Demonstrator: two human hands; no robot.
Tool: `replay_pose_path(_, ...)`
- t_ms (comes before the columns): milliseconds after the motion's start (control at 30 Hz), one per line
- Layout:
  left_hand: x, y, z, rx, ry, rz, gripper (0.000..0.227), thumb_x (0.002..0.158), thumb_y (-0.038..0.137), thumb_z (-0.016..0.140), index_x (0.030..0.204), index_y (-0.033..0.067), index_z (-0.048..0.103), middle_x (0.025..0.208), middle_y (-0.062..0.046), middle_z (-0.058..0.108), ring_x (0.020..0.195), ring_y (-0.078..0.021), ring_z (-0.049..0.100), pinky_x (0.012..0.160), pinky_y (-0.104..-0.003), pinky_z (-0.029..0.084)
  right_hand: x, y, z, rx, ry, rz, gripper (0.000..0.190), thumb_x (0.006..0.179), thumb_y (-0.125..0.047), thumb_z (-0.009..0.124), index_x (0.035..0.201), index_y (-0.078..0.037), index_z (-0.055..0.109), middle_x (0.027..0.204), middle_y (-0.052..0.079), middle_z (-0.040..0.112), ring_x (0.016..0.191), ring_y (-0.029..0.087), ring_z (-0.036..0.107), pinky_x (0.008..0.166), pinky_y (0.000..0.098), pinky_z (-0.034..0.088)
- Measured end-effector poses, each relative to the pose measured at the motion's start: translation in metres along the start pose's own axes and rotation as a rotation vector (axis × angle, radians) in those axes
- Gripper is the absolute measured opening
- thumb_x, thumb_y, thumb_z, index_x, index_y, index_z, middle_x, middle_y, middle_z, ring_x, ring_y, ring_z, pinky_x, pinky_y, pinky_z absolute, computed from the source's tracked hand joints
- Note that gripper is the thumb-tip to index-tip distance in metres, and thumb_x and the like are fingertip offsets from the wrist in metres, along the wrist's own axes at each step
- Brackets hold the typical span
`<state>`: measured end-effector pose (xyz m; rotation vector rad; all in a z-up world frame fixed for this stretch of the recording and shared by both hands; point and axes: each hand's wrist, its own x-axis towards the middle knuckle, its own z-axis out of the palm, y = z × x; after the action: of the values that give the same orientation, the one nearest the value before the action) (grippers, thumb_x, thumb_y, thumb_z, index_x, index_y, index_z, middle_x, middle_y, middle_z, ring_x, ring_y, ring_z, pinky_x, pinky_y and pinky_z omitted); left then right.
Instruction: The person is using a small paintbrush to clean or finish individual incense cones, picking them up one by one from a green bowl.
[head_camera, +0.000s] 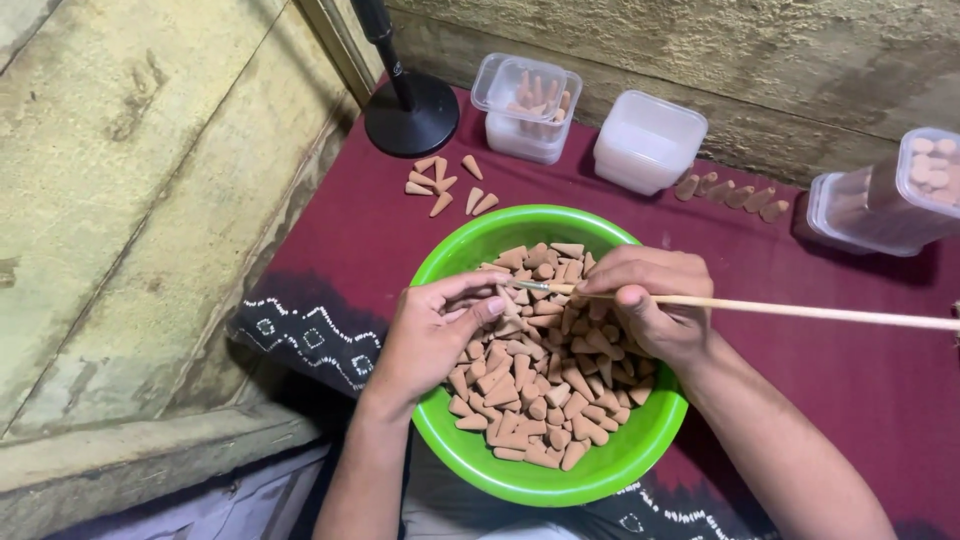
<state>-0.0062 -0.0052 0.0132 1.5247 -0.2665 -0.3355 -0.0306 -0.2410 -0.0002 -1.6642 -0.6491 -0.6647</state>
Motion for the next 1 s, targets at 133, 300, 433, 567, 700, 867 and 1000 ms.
replay_pose_path(133, 0.003, -0.008, -0.001, 0.017, -0.002, -0.026, 0.031, 0.087, 0.005, 0.078, 0.118, 0.0035, 0.076, 0.1, -0.018, 0.078, 0.09, -0.0143, 0.069, 0.086, -0.034, 0.063, -0.019, 0.02, -0.012, 0.078, -0.002, 0.061, 0.06, 0.105, -0.043, 0.05, 0.064, -0.006, 0.072, 0.05, 0.006, 0.059, 0.034, 0.015, 0.052, 0.038, 0.0255, 0.048)
replay_pose_path(300, 0.004, -0.01, -0.001, 0.006, -0.002, -0.027, 0.032, 0.087, 0.004, 0.077, 0.119, 0.0041, 0.076, 0.099, -0.017, 0.078, 0.091, -0.0132, 0.069, 0.087, -0.034, 0.063, -0.012, 0.016, -0.003, 0.05, 0.01, 0.048, 0.053, 0.103, -0.044, 0.055, 0.074, -0.005, 0.076, 0.061, 0.007, 0.068, 0.043, 0.014, 0.064, 0.044, 0.0251, 0.053)
replay_pose_path(433, 0.005, -0.01, -0.002, 0.018, 0.001, -0.024, 0.032, 0.088, 0.005, 0.076, 0.12, 0.0044, 0.076, 0.1, -0.017, 0.078, 0.093, -0.0128, 0.068, 0.088, -0.033, 0.063, -0.012, 0.012, -0.012, 0.035, -0.009, 0.074, 0.058, 0.105, -0.042, 0.051, 0.065, -0.006, 0.072, 0.051, 0.004, 0.061, 0.035, 0.014, 0.056, 0.038, 0.0245, 0.049)
replay_pose_path(567, 0.005, -0.008, -0.005, -0.034, -0.041, 0.012, 0.039, 0.092, 0.0, 0.07, 0.131, 0.0014, 0.067, 0.103, -0.016, 0.078, 0.091, -0.0127, 0.07, 0.085, -0.031, 0.063, -0.013, 0.015, -0.011, -0.002, -0.003, 0.027, 0.055, 0.104, -0.044, 0.051, 0.072, -0.006, 0.075, 0.059, 0.006, 0.066, 0.041, 0.015, 0.06, 0.045, 0.0256, 0.052)
replay_pose_path(700, 0.006, -0.01, -0.005, -0.059, -0.061, 0.019, 0.043, 0.093, 0.0, 0.067, 0.136, 0.0027, 0.062, 0.103, -0.015, 0.078, 0.091, -0.0128, 0.072, 0.085, -0.031, 0.064, -0.022, 0.021, -0.018, -0.016, -0.013, 0.051, 0.056, 0.106, -0.043, 0.048, 0.073, -0.006, 0.075, 0.059, 0.007, 0.065, 0.042, 0.016, 0.058, 0.045, 0.0272, 0.051)
replay_pose_path(867, 0.005, -0.012, -0.006, -0.053, -0.073, 0.013, 0.042, 0.094, 0.001, 0.067, 0.136, 0.0028, 0.062, 0.105, -0.015, 0.078, 0.092, -0.0125, 0.071, 0.085, -0.031, 0.064, -0.01, 0.009, -0.008, -0.005, -0.021, 0.074, 0.056, 0.104, -0.045, 0.05, 0.073, -0.005, 0.073, 0.06, 0.007, 0.065, 0.044, 0.016, 0.06, 0.046, 0.0269, 0.052)
replay_pose_path(1000, 0.006, -0.01, -0.006, -0.044, -0.064, 0.02, 0.042, 0.094, 0.0, 0.066, 0.135, 0.0027, 0.063, 0.105, -0.015, 0.078, 0.092, -0.0133, 0.071, 0.085, -0.031, 0.064, -0.021, 0.022, -0.017, -0.034, 0.009, 0.08, 0.06, 0.104, -0.049, 0.048, 0.077, -0.005, 0.078, 0.06, 0.007, 0.065, 0.043, 0.015, 0.056, 0.046, 0.0272, 0.051)
